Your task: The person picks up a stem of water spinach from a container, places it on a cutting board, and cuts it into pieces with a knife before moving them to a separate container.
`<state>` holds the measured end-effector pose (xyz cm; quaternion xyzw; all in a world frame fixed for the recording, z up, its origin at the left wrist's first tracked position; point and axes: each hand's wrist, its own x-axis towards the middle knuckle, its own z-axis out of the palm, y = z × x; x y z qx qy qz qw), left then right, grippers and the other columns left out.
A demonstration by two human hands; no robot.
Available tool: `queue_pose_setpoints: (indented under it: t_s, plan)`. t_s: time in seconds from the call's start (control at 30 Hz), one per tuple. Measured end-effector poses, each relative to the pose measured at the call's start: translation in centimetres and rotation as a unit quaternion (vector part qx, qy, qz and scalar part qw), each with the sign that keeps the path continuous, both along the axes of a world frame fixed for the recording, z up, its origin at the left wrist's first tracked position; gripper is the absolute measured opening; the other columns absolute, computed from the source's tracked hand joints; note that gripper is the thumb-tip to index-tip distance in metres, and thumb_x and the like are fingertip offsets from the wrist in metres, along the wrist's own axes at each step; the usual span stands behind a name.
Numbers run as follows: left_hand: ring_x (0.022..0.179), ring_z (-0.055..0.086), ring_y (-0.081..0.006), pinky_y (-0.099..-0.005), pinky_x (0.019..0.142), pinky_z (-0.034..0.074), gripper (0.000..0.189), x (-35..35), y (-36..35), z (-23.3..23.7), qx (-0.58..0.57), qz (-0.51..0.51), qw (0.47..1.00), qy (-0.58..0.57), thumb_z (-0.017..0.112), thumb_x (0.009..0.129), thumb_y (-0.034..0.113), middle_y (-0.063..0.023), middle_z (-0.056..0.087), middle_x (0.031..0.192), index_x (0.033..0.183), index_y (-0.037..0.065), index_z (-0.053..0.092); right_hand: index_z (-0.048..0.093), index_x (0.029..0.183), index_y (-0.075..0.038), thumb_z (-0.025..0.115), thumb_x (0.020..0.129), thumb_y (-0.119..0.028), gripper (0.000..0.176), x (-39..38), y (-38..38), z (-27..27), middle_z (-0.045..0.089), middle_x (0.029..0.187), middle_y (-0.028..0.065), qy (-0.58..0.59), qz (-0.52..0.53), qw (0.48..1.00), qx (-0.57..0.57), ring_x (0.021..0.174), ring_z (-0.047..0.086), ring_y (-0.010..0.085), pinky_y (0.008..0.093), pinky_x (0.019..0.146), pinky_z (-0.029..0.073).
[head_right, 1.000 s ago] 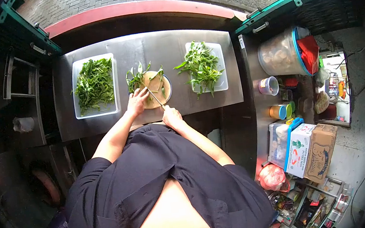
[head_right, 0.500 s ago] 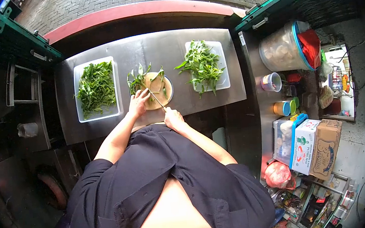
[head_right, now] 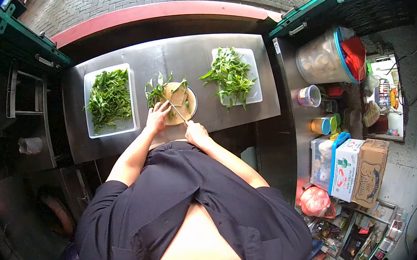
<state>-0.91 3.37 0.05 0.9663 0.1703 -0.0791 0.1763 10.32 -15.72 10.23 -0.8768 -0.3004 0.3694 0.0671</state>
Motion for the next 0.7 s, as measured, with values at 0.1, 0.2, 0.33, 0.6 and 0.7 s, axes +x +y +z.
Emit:
queue_pose_setpoints:
  t_s: [0.1, 0.2, 0.33, 0.6, 0.7]
  plan:
    - [0.147, 0.037, -0.0277, -0.0500, 0.110, 0.039, 0.074, -0.1, -0.1, 0.1, 0.006, 0.002, 1.000, -0.004, 0.066, 0.079, 0.006, 0.0012, 0.035, 0.167, 0.150, 0.022, 0.053, 0.061, 0.117, 0.001, 0.049, 0.100, -0.019, 0.028, 0.5, 0.5, -0.4, 0.071, 0.107, 0.0308, 0.007, 0.000, 1.000, -0.004, 0.106, 0.069, 0.0488, 0.0574, 0.092, 0.055]
    - [0.147, 0.036, -0.0289, -0.0507, 0.109, 0.040, 0.074, -0.1, -0.2, 0.5, 0.008, -0.005, 1.000, 0.006, 0.066, 0.079, 0.006, 0.0013, 0.035, 0.167, 0.149, 0.021, 0.052, 0.061, 0.119, 0.001, 0.049, 0.100, -0.016, 0.029, 0.5, 0.6, 0.7, 0.072, 0.109, 0.0286, -0.001, 0.011, 0.999, -0.033, 0.108, 0.071, 0.0442, 0.0527, 0.093, 0.057]
    - [0.148, 0.036, -0.0299, -0.0530, 0.111, 0.039, 0.073, 0.0, -0.3, 0.6, 0.004, -0.001, 1.000, 0.008, 0.066, 0.079, 0.006, 0.0014, 0.034, 0.167, 0.149, 0.021, 0.053, 0.059, 0.118, -0.001, 0.049, 0.100, -0.017, 0.026, 0.7, -0.8, 0.0, 0.072, 0.106, 0.0289, -0.028, 0.031, 0.998, -0.042, 0.105, 0.070, 0.0467, 0.0563, 0.091, 0.056]
    - [0.148, 0.036, -0.0292, -0.0491, 0.110, 0.039, 0.067, 0.2, -0.5, 0.3, 0.012, 0.010, 1.000, -0.024, 0.066, 0.079, 0.006, -0.0022, 0.039, 0.164, 0.144, 0.016, 0.057, 0.057, 0.113, -0.003, 0.049, 0.103, -0.023, 0.024, 0.4, -2.0, -1.8, 0.072, 0.101, 0.0298, -0.017, 0.002, 0.999, 0.027, 0.101, 0.070, 0.0497, 0.0583, 0.089, 0.055]
    - [0.148, 0.035, -0.0290, -0.0508, 0.111, 0.038, 0.063, 0.2, -0.8, 0.6, 0.013, 0.008, 1.000, -0.014, 0.064, 0.084, 0.009, -0.0024, 0.038, 0.164, 0.146, 0.014, 0.056, 0.057, 0.113, -0.002, 0.052, 0.103, -0.026, 0.026, 0.0, -2.2, -2.3, 0.070, 0.098, 0.0332, -0.031, -0.015, 0.998, 0.047, 0.099, 0.068, 0.0518, 0.0602, 0.087, 0.054]
